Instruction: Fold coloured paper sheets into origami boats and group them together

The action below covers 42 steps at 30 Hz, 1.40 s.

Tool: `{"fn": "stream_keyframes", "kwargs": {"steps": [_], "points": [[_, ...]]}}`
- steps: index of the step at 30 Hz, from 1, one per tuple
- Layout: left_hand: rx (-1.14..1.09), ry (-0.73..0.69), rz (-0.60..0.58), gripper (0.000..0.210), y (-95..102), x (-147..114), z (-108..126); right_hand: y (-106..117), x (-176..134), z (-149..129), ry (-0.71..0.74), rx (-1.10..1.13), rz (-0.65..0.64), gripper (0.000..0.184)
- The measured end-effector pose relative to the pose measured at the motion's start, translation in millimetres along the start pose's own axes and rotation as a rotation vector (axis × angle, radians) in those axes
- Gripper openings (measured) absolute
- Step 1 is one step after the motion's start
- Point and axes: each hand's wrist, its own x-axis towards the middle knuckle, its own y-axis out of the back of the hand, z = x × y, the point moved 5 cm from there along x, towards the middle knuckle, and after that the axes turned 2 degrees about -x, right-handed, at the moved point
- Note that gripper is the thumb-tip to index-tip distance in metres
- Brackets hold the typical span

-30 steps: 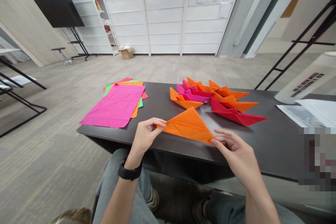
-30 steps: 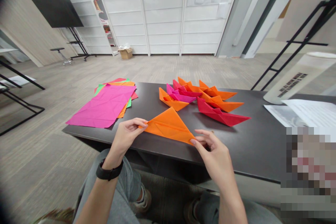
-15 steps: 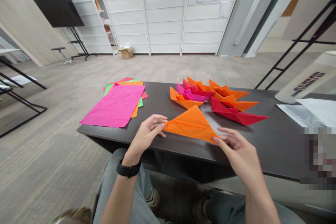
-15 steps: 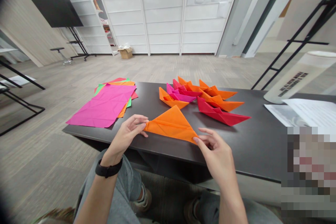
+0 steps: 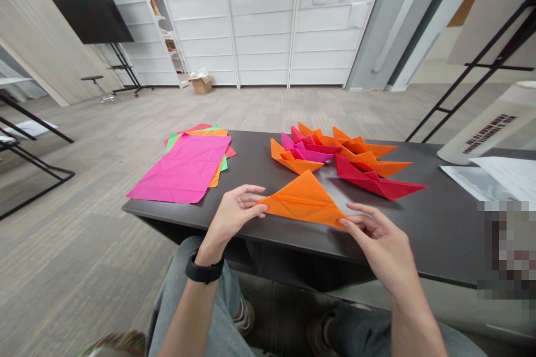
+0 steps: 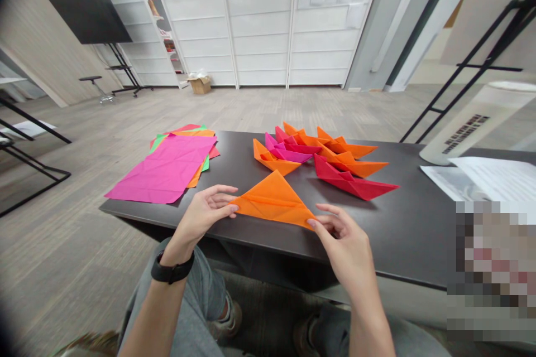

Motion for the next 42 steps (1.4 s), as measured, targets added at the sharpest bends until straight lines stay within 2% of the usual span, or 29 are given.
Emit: {"fn": "stream_keyframes", "kwargs": {"steps": [4, 7, 11, 14, 16, 20, 22, 27, 31, 34, 38, 42], "points": [[0.049, 0.000, 0.010, 0.041, -2.5, -1.1, 1.1, 0.4, 0.4, 3.6, 0.060, -0.090, -0.069, 0.036], [0.034, 0.008, 0.039, 0.049, -2.8, -2.2, 1.8, -3.5, -2.4, -2.2, 0.132, -0.116, -0.150, 0.029], [0.031, 0.000, 0.087, 0.057, -0.2, -2.5, 3.0, -4.1, -4.1, -6.4, 0.095, -0.063, -0.109, 0.033], [0.049, -0.016, 0.078, 0.057, 1.5, -1.3, 2.7, -1.9, -3.2, -5.8, 0.063, -0.061, -0.086, 0.036], [0.083, -0.007, 0.035, 0.052, 0.7, -0.3, 0.8, 0.0, -2.6, -7.6, 0.099, -0.096, -0.088, 0.031], [0.144, -0.007, -0.053, 0.022, -3.9, 0.3, -2.0, 1.2, -2.5, -10.2, 0.124, -0.127, -0.095, 0.032], [0.123, -0.010, -0.056, 0.019, -5.6, 0.0, -1.8, 0.8, -2.3, -10.5, 0.104, -0.088, -0.081, 0.034], [0.095, 0.029, 0.008, 0.031, -6.1, -0.5, -1.1, 0.1, -1.9, -11.2, 0.069, -0.039, -0.053, 0.041], [0.081, 0.021, 0.086, 0.039, -3.5, -0.6, 0.4, -1.3, -3.0, -11.0, 0.088, -0.018, -0.073, 0.039], [0.070, 0.005, 0.140, 0.042, -1.5, -0.9, 0.5, -3.1, -3.5, -7.1, 0.066, 0.011, -0.088, 0.045], [0.061, -0.017, 0.194, 0.044, 1.2, -1.6, 1.0, -2.4, -3.0, -4.7, 0.047, -0.058, -0.055, 0.045], [0.049, -0.024, 0.198, 0.043, 3.4, -2.1, 1.2, -1.7, -2.8, -7.5, 0.052, -0.095, -0.039, 0.043]]}}
